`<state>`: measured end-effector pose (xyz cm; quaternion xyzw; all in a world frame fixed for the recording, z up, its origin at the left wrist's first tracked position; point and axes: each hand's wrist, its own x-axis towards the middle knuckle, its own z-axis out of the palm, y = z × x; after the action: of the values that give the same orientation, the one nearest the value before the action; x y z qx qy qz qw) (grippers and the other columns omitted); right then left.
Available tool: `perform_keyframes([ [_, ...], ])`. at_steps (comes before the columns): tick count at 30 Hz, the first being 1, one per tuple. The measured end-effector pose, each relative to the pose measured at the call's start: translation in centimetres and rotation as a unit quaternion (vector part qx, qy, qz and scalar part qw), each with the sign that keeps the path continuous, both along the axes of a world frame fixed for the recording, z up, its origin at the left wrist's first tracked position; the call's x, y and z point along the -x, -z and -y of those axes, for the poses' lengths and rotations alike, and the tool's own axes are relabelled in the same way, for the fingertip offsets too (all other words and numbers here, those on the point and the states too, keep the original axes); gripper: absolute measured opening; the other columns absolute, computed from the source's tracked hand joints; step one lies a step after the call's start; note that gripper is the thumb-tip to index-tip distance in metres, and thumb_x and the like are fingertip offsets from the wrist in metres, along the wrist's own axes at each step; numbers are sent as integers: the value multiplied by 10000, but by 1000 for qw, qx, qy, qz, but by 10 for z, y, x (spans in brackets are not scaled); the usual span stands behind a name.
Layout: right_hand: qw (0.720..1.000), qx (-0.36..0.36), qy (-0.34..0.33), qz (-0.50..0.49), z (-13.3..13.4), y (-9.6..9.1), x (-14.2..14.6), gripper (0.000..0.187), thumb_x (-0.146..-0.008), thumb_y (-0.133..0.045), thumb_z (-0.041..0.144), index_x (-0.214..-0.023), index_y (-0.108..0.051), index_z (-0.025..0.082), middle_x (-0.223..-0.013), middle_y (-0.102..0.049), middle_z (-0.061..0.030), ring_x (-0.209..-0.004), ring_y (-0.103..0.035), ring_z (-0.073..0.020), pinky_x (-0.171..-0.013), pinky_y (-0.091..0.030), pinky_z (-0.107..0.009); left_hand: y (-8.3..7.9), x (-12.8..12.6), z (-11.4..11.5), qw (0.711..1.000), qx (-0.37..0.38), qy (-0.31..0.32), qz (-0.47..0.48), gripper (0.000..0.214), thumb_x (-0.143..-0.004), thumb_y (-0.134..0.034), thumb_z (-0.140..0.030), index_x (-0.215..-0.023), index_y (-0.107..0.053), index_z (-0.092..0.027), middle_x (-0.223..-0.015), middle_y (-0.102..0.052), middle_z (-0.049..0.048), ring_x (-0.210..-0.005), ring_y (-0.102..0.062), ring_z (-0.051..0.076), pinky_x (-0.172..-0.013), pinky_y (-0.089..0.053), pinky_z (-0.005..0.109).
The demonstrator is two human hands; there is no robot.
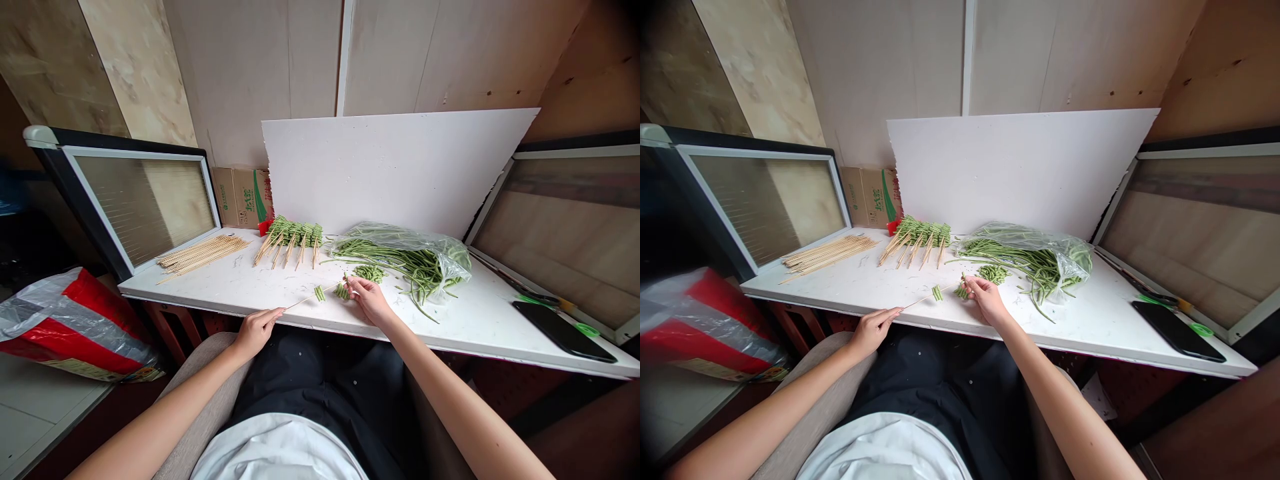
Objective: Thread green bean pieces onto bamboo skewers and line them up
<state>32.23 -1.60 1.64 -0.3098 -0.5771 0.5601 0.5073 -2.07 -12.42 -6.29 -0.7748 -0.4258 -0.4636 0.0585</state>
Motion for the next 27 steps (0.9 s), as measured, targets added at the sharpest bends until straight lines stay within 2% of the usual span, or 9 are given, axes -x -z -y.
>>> perform_keyframes([
  [10, 1000, 15, 2, -22, 3, -5, 1, 422, -745, -858, 609, -891, -774, 222, -882, -693, -43, -712, -557, -150, -640, -453, -292, -2, -3, 0, 1000, 9, -14, 21, 309, -1029, -561, -183, -1262, -753, -250, -1125, -807, 55, -1002, -787, 208, -908, -660, 330],
  [16, 1000, 11, 0, -14, 8, -9, 2, 411, -751, -856, 596, -848, -768, 207, -893, -709, -70, -750, -582, -173, -632, -469, -289, -1, -2, -1, 999, 11, -17, 25, 295, -1033, -565, -193, -1253, -755, -244, -1122, -807, 62, -997, -788, 210, -907, -659, 333],
  [27, 999, 26, 29, -24, 2, -3, 1, 367, -725, -887, 550, -861, -790, 223, -994, -726, -78, -799, -606, -177, -619, -478, -282, -2, -2, -1, 999, 7, -17, 29, 289, -1027, -568, -207, -1229, -769, -254, -1111, -810, 54, -991, -792, 217, -903, -666, 335],
])
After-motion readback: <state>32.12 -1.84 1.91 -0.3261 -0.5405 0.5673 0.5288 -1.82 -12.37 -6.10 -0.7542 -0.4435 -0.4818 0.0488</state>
